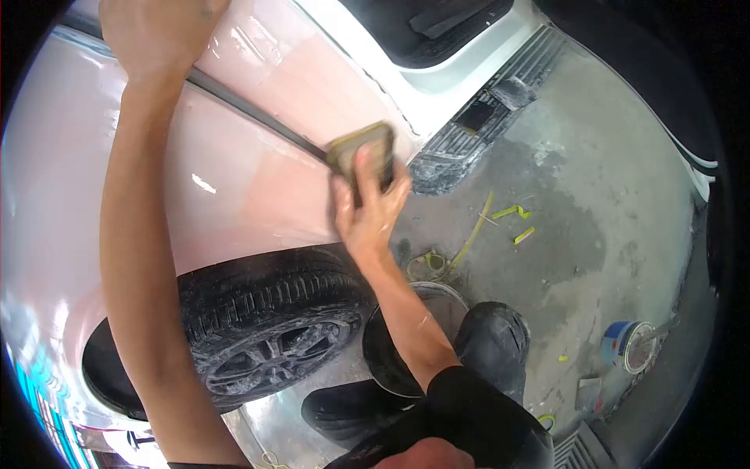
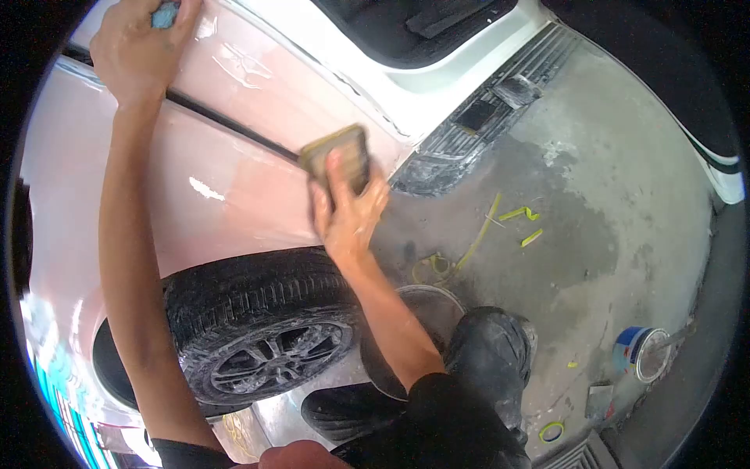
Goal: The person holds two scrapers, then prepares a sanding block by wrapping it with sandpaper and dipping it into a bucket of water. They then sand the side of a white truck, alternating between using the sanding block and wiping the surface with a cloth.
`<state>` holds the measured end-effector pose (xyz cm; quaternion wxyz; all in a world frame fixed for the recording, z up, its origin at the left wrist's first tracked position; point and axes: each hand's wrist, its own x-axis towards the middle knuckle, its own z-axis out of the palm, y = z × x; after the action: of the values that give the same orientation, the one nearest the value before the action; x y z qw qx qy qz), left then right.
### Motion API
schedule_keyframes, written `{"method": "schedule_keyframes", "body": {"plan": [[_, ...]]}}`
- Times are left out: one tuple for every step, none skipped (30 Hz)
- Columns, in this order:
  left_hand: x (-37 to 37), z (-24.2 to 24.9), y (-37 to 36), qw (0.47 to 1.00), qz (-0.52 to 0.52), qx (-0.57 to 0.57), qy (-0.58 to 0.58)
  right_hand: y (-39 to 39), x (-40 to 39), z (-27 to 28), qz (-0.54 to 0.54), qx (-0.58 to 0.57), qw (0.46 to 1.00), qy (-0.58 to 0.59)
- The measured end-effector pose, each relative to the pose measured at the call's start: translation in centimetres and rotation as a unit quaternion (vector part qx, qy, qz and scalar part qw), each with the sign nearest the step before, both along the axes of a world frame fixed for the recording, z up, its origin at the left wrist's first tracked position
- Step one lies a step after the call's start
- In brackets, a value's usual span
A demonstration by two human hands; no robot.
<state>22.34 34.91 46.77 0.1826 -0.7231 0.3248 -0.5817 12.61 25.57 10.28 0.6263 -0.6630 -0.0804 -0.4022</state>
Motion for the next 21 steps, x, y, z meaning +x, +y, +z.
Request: {"method": "schedule_keyframes", "body": {"plan": [[-2.6, -1.0, -3.2, 0.993, 0.066, 0.057, -0.077, 0.0, -0.3, -0.7, 0.031, -0.007, 0.999, -0.009], [-4.2, -1.4, -5.2, 0.973, 0.133, 0.111, -0.154, -0.6, 0.3, -0.5, 0.018, -0.020, 0.999, -0.022], [-4.4, -1.2, -5.5, 0.973, 0.130, 0.116, -0.153, -1.0, 0.8, -0.3, 0.007, -0.030, 0.999, -0.031], [-4.4, -1.2, -5.4, 0.973, 0.128, 0.121, -0.151, -0.8, 1.0, -0.1, 0.015, -0.001, 1.000, -0.022], [-4.4, -1.2, -5.1, 0.972, 0.130, 0.126, -0.148, -0.4, 1.0, 0.0, 0.027, 0.027, 0.999, -0.011], [-4.3, -1.2, -4.8, 0.972, 0.125, 0.130, -0.149, 0.1, 0.6, 0.1, 0.041, 0.054, 0.998, 0.000], [-4.1, -1.2, -4.8, 0.972, 0.120, 0.133, -0.150, 0.5, 0.2, 0.0, 0.033, 0.050, 0.998, 0.008], [-4.1, -1.2, -4.8, 0.972, 0.113, 0.135, -0.154, 0.6, -0.2, 0.2, 0.023, 0.046, 0.999, 0.013], [-4.3, -1.4, -4.8, 0.971, 0.121, 0.134, -0.155, 0.6, -0.5, 0.4, 0.011, 0.043, 0.999, 0.016], [-4.4, -1.3, -5.0, 0.970, 0.126, 0.132, -0.163, 0.7, -0.6, 0.2, 0.007, 0.025, 1.000, 0.009], [-4.4, -1.3, -5.1, 0.968, 0.129, 0.128, -0.171, 0.7, -0.8, -0.4, 0.001, 0.005, 1.000, 0.000], [-2.6, -0.4, -3.0, 0.994, 0.047, 0.073, -0.072, 0.5, -0.7, -0.8, -0.004, -0.016, 1.000, -0.008], [0.8, 1.2, 0.8, 0.999, -0.037, 0.020, 0.035, 0.3, -0.1, -0.7, -0.009, -0.002, 1.000, -0.017], [1.0, 1.0, 1.0, 0.998, -0.046, 0.017, 0.037, 0.2, 0.8, -0.7, -0.010, 0.011, 1.000, -0.025], [1.1, 0.8, 1.1, 0.998, -0.056, 0.015, 0.039, 0.4, 1.2, -0.7, -0.008, 0.023, 0.999, -0.033], [-2.0, -0.7, -2.8, 0.996, 0.011, 0.065, -0.064, 0.6, 0.8, -0.4, 0.015, 0.056, 0.998, -0.012], [-3.9, -1.6, -4.8, 0.976, 0.078, 0.116, -0.165, 0.9, 0.4, -0.5, 0.017, 0.053, 0.998, -0.006], [-2.8, -1.2, -3.0, 0.995, 0.043, 0.054, -0.077, 0.9, 0.0, -0.6, 0.019, 0.049, 0.999, -0.003], [-0.6, -0.2, -0.6, 1.000, 0.004, -0.008, 0.007, 0.7, 0.0, -0.5, 0.018, 0.047, 0.999, -0.004], [-0.5, 0.2, -0.8, 1.000, 0.008, -0.005, 0.000, 0.7, -0.5, -1.1, 0.025, 0.009, 1.000, -0.014], [-1.3, 0.2, -2.2, 1.000, 0.012, -0.003, -0.006, 0.1, 0.2, -0.9, 0.020, 0.007, 1.000, -0.020]]}}
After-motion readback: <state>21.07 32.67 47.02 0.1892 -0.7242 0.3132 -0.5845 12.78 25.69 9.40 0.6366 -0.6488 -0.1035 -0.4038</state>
